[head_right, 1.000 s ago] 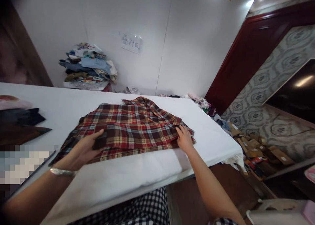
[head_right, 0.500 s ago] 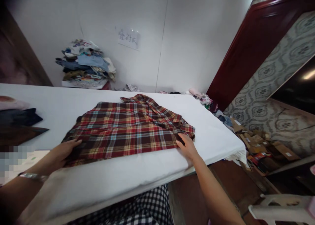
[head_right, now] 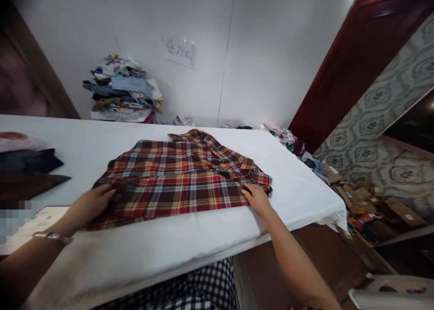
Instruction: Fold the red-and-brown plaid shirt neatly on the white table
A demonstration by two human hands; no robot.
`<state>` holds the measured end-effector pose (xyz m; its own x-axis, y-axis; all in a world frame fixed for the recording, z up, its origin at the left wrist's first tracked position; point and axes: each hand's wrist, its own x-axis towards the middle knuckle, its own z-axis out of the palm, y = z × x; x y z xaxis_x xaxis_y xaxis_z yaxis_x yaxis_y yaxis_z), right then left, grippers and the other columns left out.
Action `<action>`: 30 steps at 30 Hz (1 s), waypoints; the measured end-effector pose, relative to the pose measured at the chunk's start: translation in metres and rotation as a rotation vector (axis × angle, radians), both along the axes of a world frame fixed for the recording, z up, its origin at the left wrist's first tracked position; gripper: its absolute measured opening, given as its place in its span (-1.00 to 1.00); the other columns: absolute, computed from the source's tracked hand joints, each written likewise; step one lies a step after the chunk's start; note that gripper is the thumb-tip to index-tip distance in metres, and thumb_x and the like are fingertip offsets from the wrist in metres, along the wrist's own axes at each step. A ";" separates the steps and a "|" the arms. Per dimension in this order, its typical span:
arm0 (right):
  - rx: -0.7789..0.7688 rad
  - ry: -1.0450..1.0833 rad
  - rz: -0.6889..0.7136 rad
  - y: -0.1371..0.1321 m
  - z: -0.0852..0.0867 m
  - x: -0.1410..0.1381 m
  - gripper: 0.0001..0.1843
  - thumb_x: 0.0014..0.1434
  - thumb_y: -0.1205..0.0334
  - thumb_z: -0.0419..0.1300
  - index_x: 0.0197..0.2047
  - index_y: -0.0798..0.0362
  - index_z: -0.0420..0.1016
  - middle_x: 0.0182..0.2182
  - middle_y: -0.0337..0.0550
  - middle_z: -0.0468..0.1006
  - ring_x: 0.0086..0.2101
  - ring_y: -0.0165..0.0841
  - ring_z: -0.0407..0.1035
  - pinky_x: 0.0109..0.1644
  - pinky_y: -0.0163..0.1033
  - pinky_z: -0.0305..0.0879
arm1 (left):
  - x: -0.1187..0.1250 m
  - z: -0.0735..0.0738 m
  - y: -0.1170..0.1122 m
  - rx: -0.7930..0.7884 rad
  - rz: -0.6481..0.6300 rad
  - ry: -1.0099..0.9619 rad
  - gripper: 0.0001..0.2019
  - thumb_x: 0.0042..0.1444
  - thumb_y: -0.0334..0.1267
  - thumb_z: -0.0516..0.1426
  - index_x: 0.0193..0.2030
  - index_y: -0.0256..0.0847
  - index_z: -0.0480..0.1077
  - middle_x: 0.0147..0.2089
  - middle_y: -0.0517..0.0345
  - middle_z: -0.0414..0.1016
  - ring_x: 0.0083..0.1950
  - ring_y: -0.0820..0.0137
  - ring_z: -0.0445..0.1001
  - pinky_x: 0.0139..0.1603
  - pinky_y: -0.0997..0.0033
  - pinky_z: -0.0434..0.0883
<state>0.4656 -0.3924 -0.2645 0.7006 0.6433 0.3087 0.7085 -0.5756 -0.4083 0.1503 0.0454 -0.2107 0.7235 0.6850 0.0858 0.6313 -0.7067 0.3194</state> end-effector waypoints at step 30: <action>0.061 -0.017 -0.053 -0.078 -0.020 0.017 -0.47 0.17 0.07 0.10 0.18 0.00 0.41 0.19 0.01 0.38 0.18 -0.13 0.25 0.28 0.05 0.18 | -0.051 -0.050 -0.022 0.158 -0.507 0.023 -0.42 0.01 0.24 0.10 0.11 0.05 0.46 0.22 0.14 0.44 0.21 0.11 0.40 0.23 0.06 0.35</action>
